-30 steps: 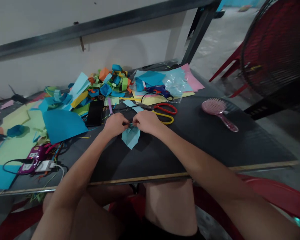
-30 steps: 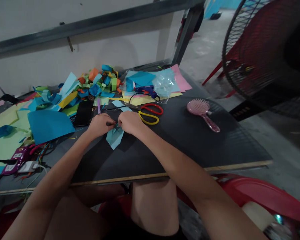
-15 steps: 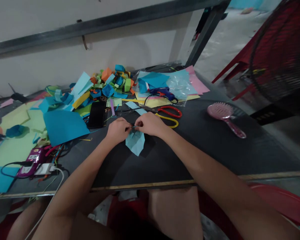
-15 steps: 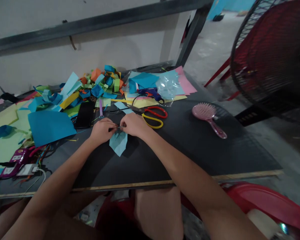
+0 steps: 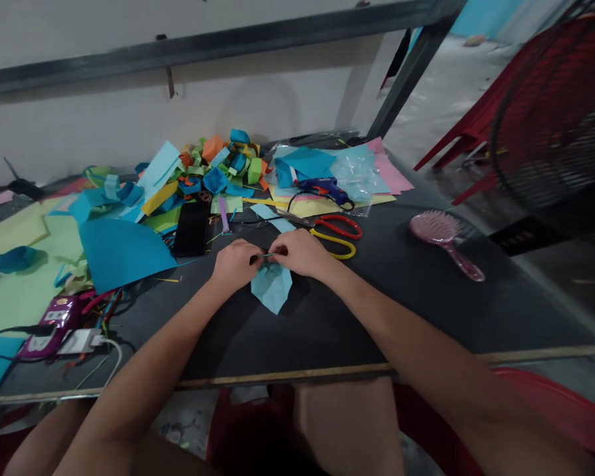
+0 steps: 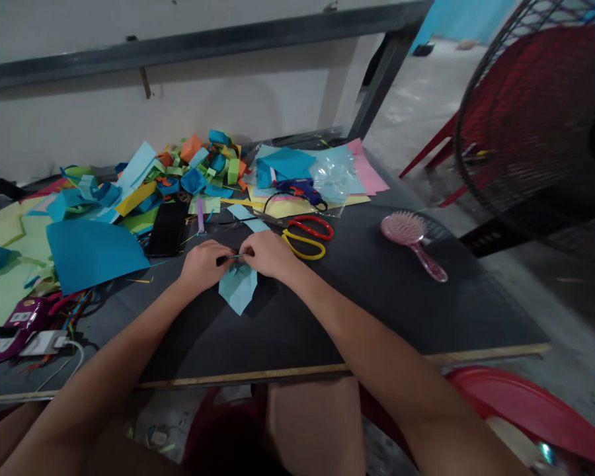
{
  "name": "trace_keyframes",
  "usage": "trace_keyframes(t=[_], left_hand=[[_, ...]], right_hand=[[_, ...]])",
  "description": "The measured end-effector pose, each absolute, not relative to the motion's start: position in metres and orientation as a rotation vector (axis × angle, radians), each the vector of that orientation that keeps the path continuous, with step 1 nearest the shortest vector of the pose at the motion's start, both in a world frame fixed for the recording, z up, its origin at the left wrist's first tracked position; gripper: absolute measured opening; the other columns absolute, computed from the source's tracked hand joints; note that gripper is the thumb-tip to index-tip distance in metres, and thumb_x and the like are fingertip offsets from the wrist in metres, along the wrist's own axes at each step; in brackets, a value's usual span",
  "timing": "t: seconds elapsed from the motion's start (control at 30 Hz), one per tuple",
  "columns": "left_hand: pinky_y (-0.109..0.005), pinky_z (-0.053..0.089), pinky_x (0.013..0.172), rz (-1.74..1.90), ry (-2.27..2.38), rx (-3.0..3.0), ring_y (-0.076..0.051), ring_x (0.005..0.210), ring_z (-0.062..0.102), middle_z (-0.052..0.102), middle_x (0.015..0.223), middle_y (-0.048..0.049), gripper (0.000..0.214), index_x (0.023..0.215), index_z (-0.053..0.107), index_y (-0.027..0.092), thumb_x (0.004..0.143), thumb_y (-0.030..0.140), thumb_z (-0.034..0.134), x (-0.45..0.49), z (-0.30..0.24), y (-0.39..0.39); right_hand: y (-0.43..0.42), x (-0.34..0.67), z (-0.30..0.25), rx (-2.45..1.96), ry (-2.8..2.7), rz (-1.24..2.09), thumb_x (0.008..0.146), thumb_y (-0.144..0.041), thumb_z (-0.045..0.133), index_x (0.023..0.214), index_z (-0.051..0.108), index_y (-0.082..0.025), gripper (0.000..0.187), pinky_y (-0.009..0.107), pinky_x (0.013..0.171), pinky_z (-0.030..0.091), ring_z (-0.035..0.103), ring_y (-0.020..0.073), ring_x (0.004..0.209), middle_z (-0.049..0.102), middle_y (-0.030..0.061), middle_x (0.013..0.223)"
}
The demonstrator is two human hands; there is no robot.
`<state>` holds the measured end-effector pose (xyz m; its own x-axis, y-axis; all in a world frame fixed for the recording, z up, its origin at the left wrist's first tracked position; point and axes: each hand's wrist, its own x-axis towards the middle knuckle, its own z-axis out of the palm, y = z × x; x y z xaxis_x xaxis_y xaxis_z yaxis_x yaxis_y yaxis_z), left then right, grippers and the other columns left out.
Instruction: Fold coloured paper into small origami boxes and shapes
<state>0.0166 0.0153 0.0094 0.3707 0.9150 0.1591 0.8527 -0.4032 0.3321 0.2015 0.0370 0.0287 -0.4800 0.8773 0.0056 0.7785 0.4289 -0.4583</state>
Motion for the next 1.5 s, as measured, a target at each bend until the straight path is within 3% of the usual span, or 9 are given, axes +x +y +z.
trace_keyframes(t=[0.27, 0.47, 0.87, 1.2, 1.5], left_hand=[[-0.035, 0.054, 0.095, 0.609, 1.526, 2.323, -0.021, 0.099, 0.069, 0.079, 0.099, -0.0021, 0.013, 0.088, 0.079, 0.022, 0.084, 0.018, 0.068, 0.013, 0.001, 0.021], [-0.034, 0.055, 0.092, 0.699, 1.427, 2.343, -0.02, 0.097, 0.07, 0.079, 0.097, -0.0035, 0.013, 0.089, 0.079, 0.021, 0.083, 0.017, 0.069, 0.011, -0.001, 0.022], [-0.033, 0.057, 0.089, 0.678, 1.421, 2.332, -0.019, 0.096, 0.072, 0.08, 0.096, 0.0034, 0.021, 0.089, 0.081, 0.03, 0.083, 0.015, 0.068, 0.01, -0.004, 0.026], [-0.031, 0.058, 0.087, 0.732, 1.479, 2.252, -0.019, 0.093, 0.074, 0.08, 0.097, 0.0031, 0.016, 0.087, 0.081, 0.028, 0.082, 0.018, 0.07, 0.014, -0.001, 0.023], [-0.024, 0.057, 0.078, 0.807, 1.463, 2.164, -0.018, 0.088, 0.075, 0.08, 0.093, 0.0022, 0.011, 0.084, 0.08, 0.025, 0.082, 0.022, 0.069, 0.012, 0.001, 0.025]], right_hand=[[0.042, 0.208, 0.018, -1.334, -2.372, 0.708, 0.081, -0.026, 0.071, 0.086, 0.08, -0.019, 0.013, 0.025, 0.064, 0.041, 0.062, 0.0138, 0.07, 0.074, 0.0035, 0.079], [0.042, 0.208, 0.016, -1.325, -2.368, 0.652, 0.081, -0.026, 0.07, 0.084, 0.08, -0.019, 0.012, 0.026, 0.067, 0.042, 0.062, 0.0149, 0.074, 0.074, 0.0045, 0.081], [0.046, 0.214, 0.023, -1.176, -2.502, 0.649, 0.087, -0.022, 0.068, 0.091, 0.082, -0.021, 0.015, 0.026, 0.07, 0.042, 0.064, 0.014, 0.077, 0.074, 0.0032, 0.085], [0.045, 0.212, 0.022, -1.268, -2.484, 0.567, 0.087, -0.024, 0.066, 0.091, 0.082, -0.023, 0.016, 0.027, 0.072, 0.042, 0.065, 0.0161, 0.082, 0.075, 0.0043, 0.09], [0.053, 0.215, 0.015, -1.153, -2.391, 0.701, 0.086, -0.025, 0.07, 0.088, 0.081, -0.018, 0.013, 0.026, 0.067, 0.041, 0.062, 0.0138, 0.072, 0.074, 0.0056, 0.083]])
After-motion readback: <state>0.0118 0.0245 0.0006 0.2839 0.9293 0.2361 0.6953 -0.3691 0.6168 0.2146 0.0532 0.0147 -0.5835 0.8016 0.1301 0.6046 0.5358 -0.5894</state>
